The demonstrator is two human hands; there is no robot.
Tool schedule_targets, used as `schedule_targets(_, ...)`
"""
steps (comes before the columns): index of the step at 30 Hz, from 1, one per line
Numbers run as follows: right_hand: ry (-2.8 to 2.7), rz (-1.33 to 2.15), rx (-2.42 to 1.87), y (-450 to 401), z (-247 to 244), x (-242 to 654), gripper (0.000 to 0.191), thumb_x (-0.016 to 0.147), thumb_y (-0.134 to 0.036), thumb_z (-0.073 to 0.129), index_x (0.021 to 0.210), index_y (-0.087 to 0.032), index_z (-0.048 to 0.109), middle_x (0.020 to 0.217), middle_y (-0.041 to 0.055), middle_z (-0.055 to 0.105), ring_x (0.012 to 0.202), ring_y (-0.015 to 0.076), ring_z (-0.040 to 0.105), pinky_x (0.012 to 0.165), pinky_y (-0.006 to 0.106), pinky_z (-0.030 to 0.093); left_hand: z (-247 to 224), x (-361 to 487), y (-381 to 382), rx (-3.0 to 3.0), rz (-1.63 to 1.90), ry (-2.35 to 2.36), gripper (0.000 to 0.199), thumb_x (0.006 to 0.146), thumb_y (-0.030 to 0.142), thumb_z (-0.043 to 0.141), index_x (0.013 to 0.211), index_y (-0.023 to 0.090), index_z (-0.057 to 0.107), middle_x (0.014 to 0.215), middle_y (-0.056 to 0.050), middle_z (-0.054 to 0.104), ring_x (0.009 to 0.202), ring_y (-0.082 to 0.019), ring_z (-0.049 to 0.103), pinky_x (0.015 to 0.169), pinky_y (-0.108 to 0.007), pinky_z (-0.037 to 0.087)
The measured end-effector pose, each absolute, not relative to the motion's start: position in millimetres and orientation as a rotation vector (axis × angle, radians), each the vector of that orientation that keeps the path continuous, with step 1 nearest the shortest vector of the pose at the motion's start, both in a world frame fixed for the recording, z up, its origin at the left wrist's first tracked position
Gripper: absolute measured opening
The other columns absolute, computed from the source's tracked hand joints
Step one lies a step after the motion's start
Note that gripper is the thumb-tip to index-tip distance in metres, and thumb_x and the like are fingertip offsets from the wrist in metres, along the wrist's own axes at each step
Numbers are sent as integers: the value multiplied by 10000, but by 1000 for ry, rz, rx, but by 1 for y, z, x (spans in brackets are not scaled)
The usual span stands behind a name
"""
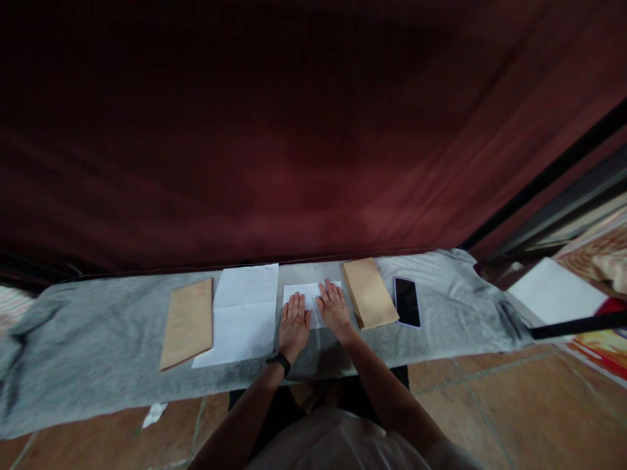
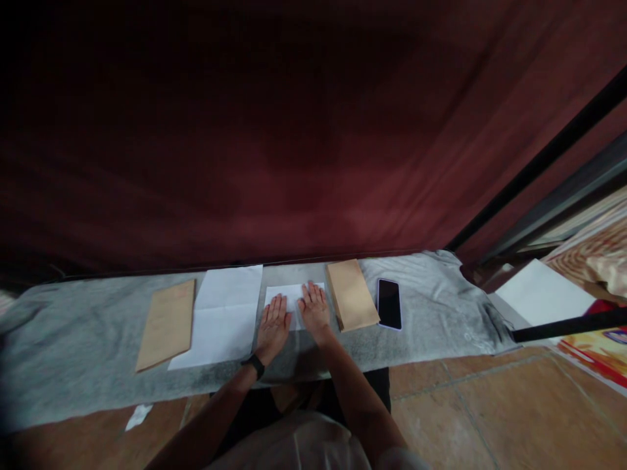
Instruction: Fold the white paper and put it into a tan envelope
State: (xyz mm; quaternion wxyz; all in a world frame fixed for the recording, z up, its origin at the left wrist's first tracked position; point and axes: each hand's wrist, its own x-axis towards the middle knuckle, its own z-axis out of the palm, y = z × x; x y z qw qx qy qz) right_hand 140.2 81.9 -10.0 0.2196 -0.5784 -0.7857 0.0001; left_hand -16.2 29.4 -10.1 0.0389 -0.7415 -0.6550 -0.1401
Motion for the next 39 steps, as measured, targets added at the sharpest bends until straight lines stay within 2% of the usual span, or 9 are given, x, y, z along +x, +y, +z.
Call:
schedule_targets(4, -2159, -25, -1646, 78, -14, 149, 526, 1062, -350, 389, 1536, -123, 412, 1588, 181, 407, 1452, 287, 406, 1186, 476, 298, -13, -16, 31, -2259, -468, -2032, 579, 1022, 294, 297, 1565, 96, 332, 1611, -160, 368, 1530, -266, 275, 1234, -492, 281)
schedule_targets(9, -2191, 16, -1678, 76, -12, 151, 547, 1056, -353, 376, 1547, -112, 392, 1597, 189, 386, 1463, 305, 387, 1187, 491, 289, -7, 1, 40, -2297, -461, -2034, 579, 1026, 296, 283, 1540, 40, 357, 1619, -192, 340, 1535, -286, 255, 1244, -511, 256)
schedule_targets(13, -2252, 68, -1705, 76, -10, 154, 559, 1026, -254, 378, 1574, -147, 351, 1626, 158, 343, 1498, 292, 331, 1201, 479, 263, -2, 21, 55, -2474, -473, -1921, 568, 1040, 296, 248, 1558, 80, 334, 1630, -136, 344, 1543, -234, 238, 1262, -469, 233)
schedule_targets(16, -2275, 68, -1715, 76, -11, 155, 596, 994, -193, 387, 1586, -155, 323, 1634, 151, 327, 1511, 277, 304, 1214, 467, 236, -1, 25, 66, -2538, -453, -1922, 578, 1047, 354, 260, 1559, 98, 339, 1621, -135, 362, 1537, -236, 256, 1253, -469, 250)
schedule_targets(19, -2244, 40, -1694, 77, -14, 154, 578, 1004, -243, 406, 1569, -127, 356, 1625, 172, 341, 1502, 286, 316, 1211, 470, 241, -1, 15, 73, -2536, -455, -1924, 605, 1045, 402, 277, 1555, 82, 342, 1621, -151, 356, 1537, -249, 256, 1252, -469, 241)
schedule_targets(25, -2173, -1, -1649, 78, -17, 152, 545, 1048, -343, 390, 1547, -123, 393, 1596, 190, 390, 1473, 290, 367, 1197, 486, 270, -2, -8, 71, -2425, -488, -1948, 592, 1039, 359, 267, 1548, 69, 354, 1600, -166, 387, 1526, -251, 286, 1248, -470, 244)
schedule_targets(34, -2181, 5, -1631, 75, -15, 153, 543, 1054, -325, 365, 1551, -106, 380, 1599, 203, 377, 1478, 295, 359, 1193, 502, 273, 0, -20, 47, -2346, -450, -2050, 591, 1024, 334, 295, 1553, 78, 358, 1603, -165, 382, 1519, -265, 304, 1241, -478, 266)
schedule_targets(39, -2187, -5, -1618, 74, -14, 154, 537, 1057, -328, 354, 1541, -99, 394, 1596, 206, 382, 1470, 303, 367, 1187, 506, 273, 10, -21, 30, -2430, -403, -1983, 560, 1024, 316, 329, 1550, 130, 384, 1646, -115, 311, 1549, -275, 215, 1250, -489, 234)
